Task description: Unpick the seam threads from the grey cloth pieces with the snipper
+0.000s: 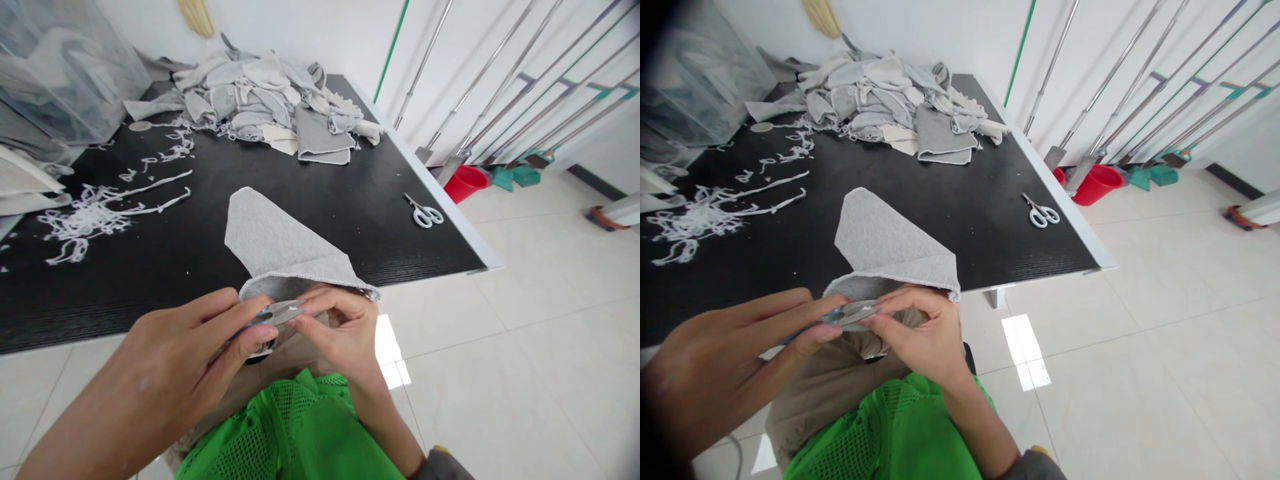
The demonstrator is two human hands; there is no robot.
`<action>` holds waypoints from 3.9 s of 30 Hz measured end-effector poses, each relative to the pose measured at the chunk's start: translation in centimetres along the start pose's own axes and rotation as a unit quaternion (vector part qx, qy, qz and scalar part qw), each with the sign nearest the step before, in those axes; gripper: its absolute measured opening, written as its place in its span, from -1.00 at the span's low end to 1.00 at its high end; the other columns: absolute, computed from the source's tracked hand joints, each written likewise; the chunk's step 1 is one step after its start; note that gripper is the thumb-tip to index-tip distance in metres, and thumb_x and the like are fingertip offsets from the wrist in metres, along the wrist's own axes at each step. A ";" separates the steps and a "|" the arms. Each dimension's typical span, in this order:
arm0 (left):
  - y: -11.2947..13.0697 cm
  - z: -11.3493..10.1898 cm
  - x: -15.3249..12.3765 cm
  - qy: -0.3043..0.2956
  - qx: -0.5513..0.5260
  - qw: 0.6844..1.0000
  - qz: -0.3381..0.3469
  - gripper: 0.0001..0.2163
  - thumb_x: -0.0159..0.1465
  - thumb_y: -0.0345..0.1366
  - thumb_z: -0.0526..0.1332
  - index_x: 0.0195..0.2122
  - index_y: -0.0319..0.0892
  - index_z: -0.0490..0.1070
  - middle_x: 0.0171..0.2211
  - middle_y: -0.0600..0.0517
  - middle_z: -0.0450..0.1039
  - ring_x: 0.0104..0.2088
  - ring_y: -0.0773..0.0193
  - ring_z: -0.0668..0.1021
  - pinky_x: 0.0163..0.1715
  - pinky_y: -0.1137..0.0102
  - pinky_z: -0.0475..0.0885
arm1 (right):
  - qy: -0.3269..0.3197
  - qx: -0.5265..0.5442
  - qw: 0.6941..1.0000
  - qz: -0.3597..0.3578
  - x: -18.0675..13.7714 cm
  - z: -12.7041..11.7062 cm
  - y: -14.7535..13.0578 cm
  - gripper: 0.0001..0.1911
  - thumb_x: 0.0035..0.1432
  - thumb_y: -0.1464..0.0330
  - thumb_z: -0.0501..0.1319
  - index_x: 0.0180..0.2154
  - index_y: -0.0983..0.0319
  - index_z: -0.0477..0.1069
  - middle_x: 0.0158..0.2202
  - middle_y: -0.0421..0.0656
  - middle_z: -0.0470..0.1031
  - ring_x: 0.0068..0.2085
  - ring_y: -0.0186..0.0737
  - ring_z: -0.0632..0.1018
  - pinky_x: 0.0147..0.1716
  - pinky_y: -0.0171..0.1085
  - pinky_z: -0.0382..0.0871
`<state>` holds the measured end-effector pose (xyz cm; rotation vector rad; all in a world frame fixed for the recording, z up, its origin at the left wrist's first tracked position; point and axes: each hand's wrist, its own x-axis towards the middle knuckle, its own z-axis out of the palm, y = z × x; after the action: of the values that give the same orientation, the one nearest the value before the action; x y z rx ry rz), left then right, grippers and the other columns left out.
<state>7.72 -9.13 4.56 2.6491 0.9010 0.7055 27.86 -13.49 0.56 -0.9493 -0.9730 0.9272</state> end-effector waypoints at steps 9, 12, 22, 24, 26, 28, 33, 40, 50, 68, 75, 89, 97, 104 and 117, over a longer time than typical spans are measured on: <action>-0.3 0.6 0.7 -0.019 0.064 0.997 0.040 -0.78 0.40 -0.20 0.07 -0.02 0.03 0.45 -0.22 0.08 0.58 -0.30 0.24 0.61 -0.40 0.38 0.47 | 0.013 0.007 0.998 0.055 0.1 0.1 0.5 -0.85 -0.13 0.50 0.46 -0.50 0.16 0.58 -0.45 -0.22 0.64 -0.39 -0.27 0.63 -0.35 -0.31 0.53; -0.2 0.7 0.6 -0.013 0.052 0.998 0.016 -0.78 0.40 -0.21 0.07 -0.01 0.04 0.45 -0.24 0.09 0.55 -0.36 0.28 0.58 -0.45 0.42 0.43 | 0.014 0.008 0.996 0.092 -0.1 0.2 1.1 -0.86 -0.12 0.48 0.47 -0.49 0.16 0.57 -0.44 -0.22 0.65 -0.38 -0.28 0.63 -0.32 -0.31 0.52; -1.2 0.9 2.1 -0.069 -0.092 0.984 -0.138 -0.76 0.41 -0.18 0.10 -0.02 -0.08 0.50 -0.45 0.11 0.41 -0.45 0.38 0.48 -0.47 0.48 0.31 | 0.064 0.020 0.989 0.131 1.9 1.4 1.6 -0.85 -0.19 0.41 0.50 -0.55 0.17 0.55 -0.54 -0.26 0.59 -0.48 -0.29 0.58 -0.46 -0.33 0.48; -1.9 0.8 2.6 -0.075 -0.121 0.977 -0.161 -0.74 0.41 -0.17 0.09 -0.04 -0.07 0.52 -0.42 0.11 0.46 -0.41 0.37 0.50 -0.47 0.49 0.32 | 0.061 0.020 0.990 0.125 2.7 1.9 1.8 -0.86 -0.18 0.41 0.49 -0.56 0.17 0.55 -0.56 -0.27 0.58 -0.52 -0.32 0.54 -0.52 -0.35 0.44; -2.6 0.6 3.1 -0.070 -0.135 0.972 -0.176 -0.74 0.40 -0.16 0.09 -0.06 -0.06 0.54 -0.38 0.11 0.50 -0.37 0.36 0.52 -0.46 0.50 0.33 | 0.055 0.029 0.990 0.126 3.6 2.4 2.1 -0.86 -0.16 0.40 0.49 -0.56 0.18 0.55 -0.57 -0.26 0.57 -0.54 -0.34 0.51 -0.54 -0.35 0.41; -3.1 0.2 3.4 -0.060 -0.147 0.968 -0.193 -0.74 0.39 -0.14 0.11 -0.07 -0.03 0.56 -0.38 0.12 0.52 -0.35 0.35 0.53 -0.45 0.51 0.34 | 0.050 0.035 0.990 0.130 4.4 3.0 2.3 -0.86 -0.15 0.39 0.49 -0.56 0.19 0.54 -0.58 -0.26 0.56 -0.55 -0.34 0.50 -0.54 -0.35 0.38; -4.3 -0.3 4.0 -0.025 -0.175 0.959 -0.221 -0.74 0.38 -0.12 0.13 -0.12 -0.01 0.60 -0.43 0.12 0.53 -0.29 0.29 0.56 -0.44 0.51 0.36 | 0.034 0.037 0.989 0.140 6.1 4.1 2.6 -0.87 -0.13 0.39 0.48 -0.55 0.19 0.56 -0.56 -0.24 0.57 -0.53 -0.35 0.50 -0.54 -0.35 0.37; -6.6 0.3 4.7 -0.008 -0.233 0.938 -0.256 -0.73 0.37 -0.09 0.14 -0.20 -0.04 0.62 -0.36 0.12 0.56 -0.27 0.28 0.55 -0.30 0.47 0.40 | 0.023 0.027 0.988 0.152 7.9 5.1 4.4 -0.88 -0.12 0.36 0.49 -0.51 0.18 0.58 -0.54 -0.23 0.58 -0.49 -0.34 0.52 -0.48 -0.35 0.39; -10.9 2.1 2.7 0.071 -0.427 0.830 -0.353 -0.65 0.33 -0.01 0.16 -0.22 -0.20 0.55 -0.56 0.15 0.04 -0.58 0.45 0.09 -0.65 0.52 -0.03 | 0.006 -0.006 0.984 0.179 9.8 6.3 6.4 -0.86 -0.14 0.34 0.49 -0.51 0.21 0.58 -0.56 -0.22 0.55 -0.52 -0.35 0.47 -0.51 -0.34 0.31; -8.2 0.9 2.6 0.087 -0.276 0.902 -0.320 -0.64 0.20 -0.08 0.30 -0.06 -0.18 0.58 -0.56 0.13 0.41 -0.57 0.41 0.36 -0.57 0.51 0.24 | -0.068 -0.031 0.985 0.156 7.9 5.4 6.2 -0.87 -0.08 0.33 0.48 -0.45 0.21 0.59 -0.47 -0.18 0.60 -0.43 -0.30 0.55 -0.40 -0.32 0.43; -7.8 1.9 3.8 0.038 -0.344 0.888 -0.302 -0.76 0.21 -0.17 0.32 -0.22 -0.22 0.63 -0.35 0.00 0.62 -0.36 0.25 0.56 -0.42 0.48 0.39 | -0.102 -0.045 0.985 0.129 7.3 5.2 6.0 -0.87 -0.02 0.30 0.45 -0.42 0.21 0.61 -0.42 -0.16 0.63 -0.40 -0.27 0.58 -0.34 -0.29 0.46; -7.2 2.6 4.6 0.104 -0.482 0.805 -0.330 -0.73 0.10 -0.15 0.38 -0.51 -0.24 0.42 -0.62 0.14 0.27 -0.61 0.47 0.22 -0.63 0.53 0.10 | -0.104 -0.051 0.986 0.118 7.3 5.4 5.6 -0.86 -0.05 0.29 0.46 -0.45 0.21 0.59 -0.46 -0.16 0.62 -0.43 -0.26 0.57 -0.37 -0.28 0.47; -7.4 2.9 4.4 0.113 -0.508 0.775 -0.358 -0.70 0.08 -0.09 0.41 -0.47 -0.27 0.52 -0.67 0.18 0.19 -0.64 0.51 0.11 -0.65 0.51 -0.04 | -0.096 -0.017 0.986 0.137 7.1 5.1 5.6 -0.86 -0.10 0.30 0.48 -0.47 0.20 0.60 -0.48 -0.18 0.62 -0.47 -0.29 0.55 -0.42 -0.30 0.44; -7.0 1.0 2.5 0.133 -0.358 0.862 -0.334 -0.58 0.28 -0.05 0.23 0.04 -0.22 0.51 -0.63 0.12 0.37 -0.54 0.33 0.43 -0.59 0.48 0.24 | -0.058 -0.011 0.985 0.163 6.9 5.0 4.8 -0.84 -0.16 0.31 0.50 -0.52 0.21 0.58 -0.58 -0.22 0.55 -0.57 -0.35 0.45 -0.56 -0.35 0.32; -4.8 0.4 -0.1 0.005 -0.167 0.937 -0.305 -0.63 0.39 -0.03 0.05 0.11 0.02 0.46 0.08 0.02 0.52 0.09 0.14 0.51 0.15 0.21 0.34 | -0.083 -0.010 0.986 0.144 6.2 4.9 4.7 -0.90 -0.06 0.33 0.47 -0.45 0.18 0.60 -0.46 -0.19 0.63 -0.46 -0.30 0.57 -0.41 -0.31 0.47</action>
<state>5.45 -5.54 2.34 1.9127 1.3727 0.6367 24.13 -5.29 -1.02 -1.0614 -1.0024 1.2577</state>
